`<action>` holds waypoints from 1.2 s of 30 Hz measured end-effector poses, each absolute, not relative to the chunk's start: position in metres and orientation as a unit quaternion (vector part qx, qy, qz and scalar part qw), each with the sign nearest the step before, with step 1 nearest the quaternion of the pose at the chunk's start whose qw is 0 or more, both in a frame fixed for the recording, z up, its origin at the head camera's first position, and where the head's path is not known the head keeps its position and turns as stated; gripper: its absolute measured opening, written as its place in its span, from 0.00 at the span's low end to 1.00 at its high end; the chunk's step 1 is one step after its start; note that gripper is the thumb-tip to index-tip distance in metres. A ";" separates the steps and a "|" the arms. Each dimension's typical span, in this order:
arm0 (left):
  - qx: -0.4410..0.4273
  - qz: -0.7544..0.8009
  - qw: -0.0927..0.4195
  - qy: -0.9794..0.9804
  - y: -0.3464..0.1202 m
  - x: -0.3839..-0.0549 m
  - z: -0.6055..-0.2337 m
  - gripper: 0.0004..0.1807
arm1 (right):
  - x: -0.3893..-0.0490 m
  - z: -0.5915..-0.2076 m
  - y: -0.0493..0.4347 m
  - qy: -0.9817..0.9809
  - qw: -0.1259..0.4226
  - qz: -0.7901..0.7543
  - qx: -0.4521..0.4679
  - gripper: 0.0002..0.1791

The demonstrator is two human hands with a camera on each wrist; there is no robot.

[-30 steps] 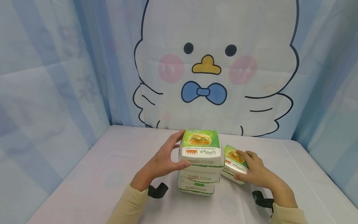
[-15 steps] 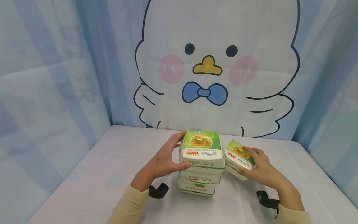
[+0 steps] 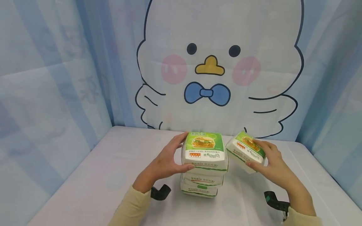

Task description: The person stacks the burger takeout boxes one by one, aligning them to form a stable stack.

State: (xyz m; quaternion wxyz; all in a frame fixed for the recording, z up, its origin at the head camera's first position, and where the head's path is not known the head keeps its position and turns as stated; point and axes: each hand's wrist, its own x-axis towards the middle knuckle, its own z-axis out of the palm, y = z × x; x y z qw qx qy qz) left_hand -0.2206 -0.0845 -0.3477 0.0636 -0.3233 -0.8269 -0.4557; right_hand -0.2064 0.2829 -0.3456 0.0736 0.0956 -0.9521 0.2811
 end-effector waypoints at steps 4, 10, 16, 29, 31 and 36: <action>-0.324 -0.454 0.062 -0.828 -0.084 -0.221 -0.347 0.55 | -0.206 -0.342 0.284 -0.943 0.103 0.297 0.107 0.47; -0.324 -0.453 0.059 -0.828 -0.084 -0.221 -0.346 0.55 | -0.205 -0.337 0.281 -0.926 0.154 0.325 0.116 0.44; -0.326 -0.455 0.059 -0.827 -0.084 -0.220 -0.346 0.55 | -0.205 -0.334 0.277 -0.914 0.182 0.340 0.124 0.42; -0.324 -0.451 0.059 -0.830 -0.085 -0.220 -0.346 0.55 | -0.205 -0.321 0.273 -0.910 0.199 0.334 0.141 0.40; -0.323 -0.451 0.058 -0.830 -0.085 -0.220 -0.346 0.55 | -0.204 -0.317 0.273 -0.913 0.200 0.326 0.142 0.40; -0.322 -0.448 0.058 -0.832 -0.085 -0.220 -0.346 0.55 | -0.204 -0.307 0.272 -0.914 0.206 0.316 0.150 0.40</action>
